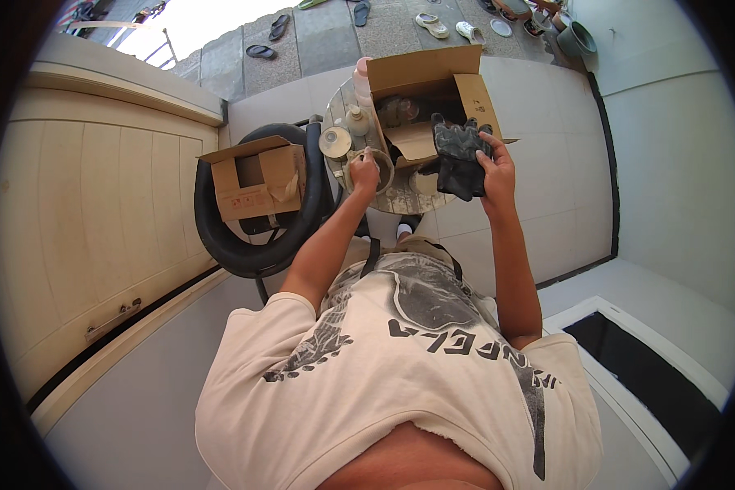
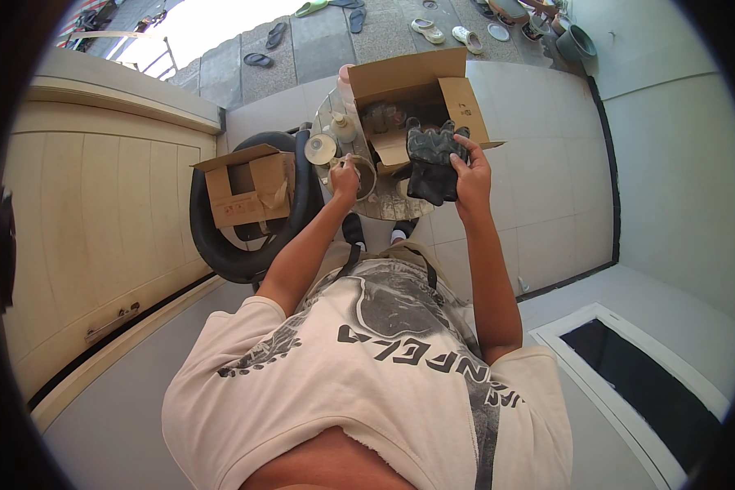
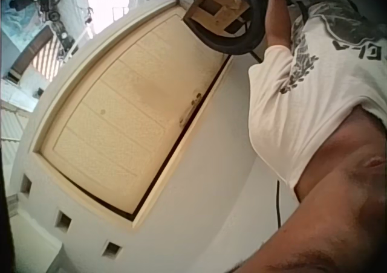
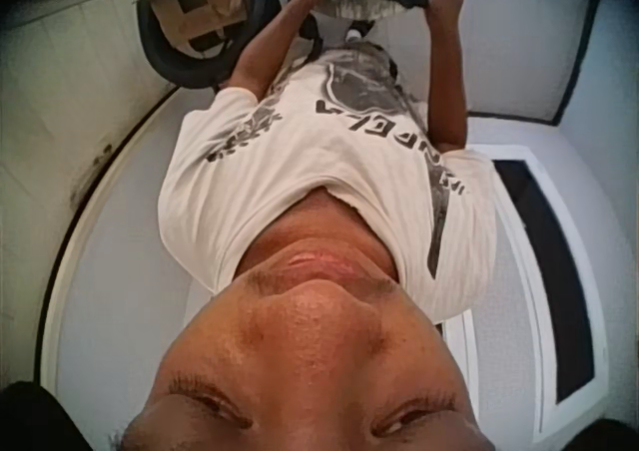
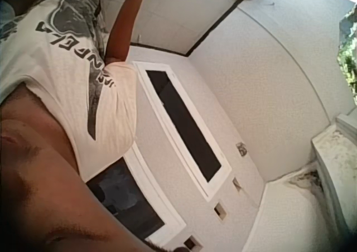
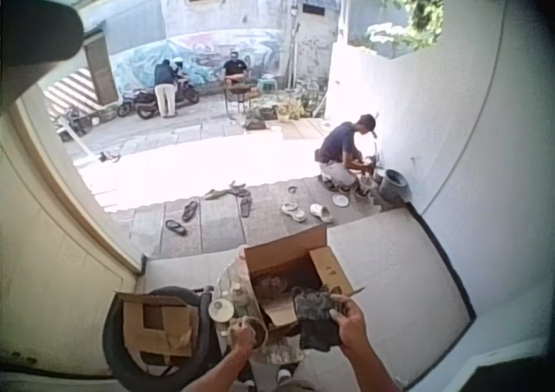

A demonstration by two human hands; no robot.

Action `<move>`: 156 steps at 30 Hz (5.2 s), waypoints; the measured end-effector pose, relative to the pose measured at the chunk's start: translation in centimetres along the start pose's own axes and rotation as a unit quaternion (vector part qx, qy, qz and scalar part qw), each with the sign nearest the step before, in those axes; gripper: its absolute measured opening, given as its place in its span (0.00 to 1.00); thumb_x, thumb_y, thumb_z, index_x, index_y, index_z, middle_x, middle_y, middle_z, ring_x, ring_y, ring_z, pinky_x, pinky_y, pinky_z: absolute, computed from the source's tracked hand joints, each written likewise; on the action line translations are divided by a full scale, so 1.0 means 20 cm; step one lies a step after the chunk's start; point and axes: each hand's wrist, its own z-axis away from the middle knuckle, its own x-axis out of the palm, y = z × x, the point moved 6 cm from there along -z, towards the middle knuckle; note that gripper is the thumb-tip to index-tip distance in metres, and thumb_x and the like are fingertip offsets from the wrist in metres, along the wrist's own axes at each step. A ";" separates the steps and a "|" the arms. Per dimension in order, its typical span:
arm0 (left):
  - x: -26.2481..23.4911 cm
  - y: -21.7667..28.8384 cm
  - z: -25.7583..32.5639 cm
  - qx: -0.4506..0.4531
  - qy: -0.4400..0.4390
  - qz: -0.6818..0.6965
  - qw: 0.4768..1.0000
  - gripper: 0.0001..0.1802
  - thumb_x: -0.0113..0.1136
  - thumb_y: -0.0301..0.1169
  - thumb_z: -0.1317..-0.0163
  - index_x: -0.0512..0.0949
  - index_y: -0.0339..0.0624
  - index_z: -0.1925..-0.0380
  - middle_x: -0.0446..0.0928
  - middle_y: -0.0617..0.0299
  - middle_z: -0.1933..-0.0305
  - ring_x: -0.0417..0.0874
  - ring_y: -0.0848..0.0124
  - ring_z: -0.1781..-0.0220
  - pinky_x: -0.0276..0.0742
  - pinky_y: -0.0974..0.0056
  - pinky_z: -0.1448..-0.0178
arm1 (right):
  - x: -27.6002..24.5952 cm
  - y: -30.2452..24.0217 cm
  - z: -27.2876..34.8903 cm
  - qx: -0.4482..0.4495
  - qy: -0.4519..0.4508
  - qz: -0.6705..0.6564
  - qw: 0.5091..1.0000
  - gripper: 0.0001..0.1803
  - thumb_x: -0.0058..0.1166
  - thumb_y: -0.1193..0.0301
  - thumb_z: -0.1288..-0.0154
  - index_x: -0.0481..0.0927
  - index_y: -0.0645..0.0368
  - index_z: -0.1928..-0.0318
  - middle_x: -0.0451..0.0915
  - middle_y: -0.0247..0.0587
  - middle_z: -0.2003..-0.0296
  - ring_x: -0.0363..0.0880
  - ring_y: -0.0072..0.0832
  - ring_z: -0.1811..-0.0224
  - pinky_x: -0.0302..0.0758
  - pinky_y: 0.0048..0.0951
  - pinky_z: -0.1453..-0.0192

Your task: Cleaning a glass pane and preparing a glove to paint a door frame.

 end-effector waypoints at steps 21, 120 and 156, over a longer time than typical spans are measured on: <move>-0.10 -0.03 0.03 -0.030 -0.170 0.205 0.963 0.12 0.58 0.33 0.30 0.76 0.38 0.51 0.79 0.62 0.55 0.79 0.74 0.55 0.75 0.67 0.50 | 0.06 0.02 0.03 -0.006 -0.002 -0.011 1.000 0.19 0.48 0.87 0.33 0.78 0.61 0.43 0.79 0.41 0.50 0.80 0.25 0.51 0.79 0.26 0.45; 0.08 -1.18 0.14 -0.227 0.015 0.053 0.972 0.36 0.65 0.35 0.37 0.65 0.44 0.29 0.65 0.52 0.26 0.68 0.54 0.28 0.67 0.51 0.31 | -0.98 0.08 0.76 0.041 0.074 0.018 0.996 0.20 0.48 0.85 0.31 0.75 0.62 0.40 0.77 0.42 0.47 0.79 0.27 0.47 0.79 0.29 0.42; 0.45 0.13 1.48 -0.203 -0.466 0.260 0.821 0.28 0.53 0.50 0.28 0.71 0.43 0.37 0.77 0.57 0.39 0.78 0.67 0.39 0.77 0.55 0.38 | -0.65 0.12 0.69 -0.070 -0.039 0.029 0.996 0.25 0.48 0.87 0.33 0.71 0.61 0.35 0.76 0.43 0.42 0.76 0.28 0.43 0.73 0.28 0.37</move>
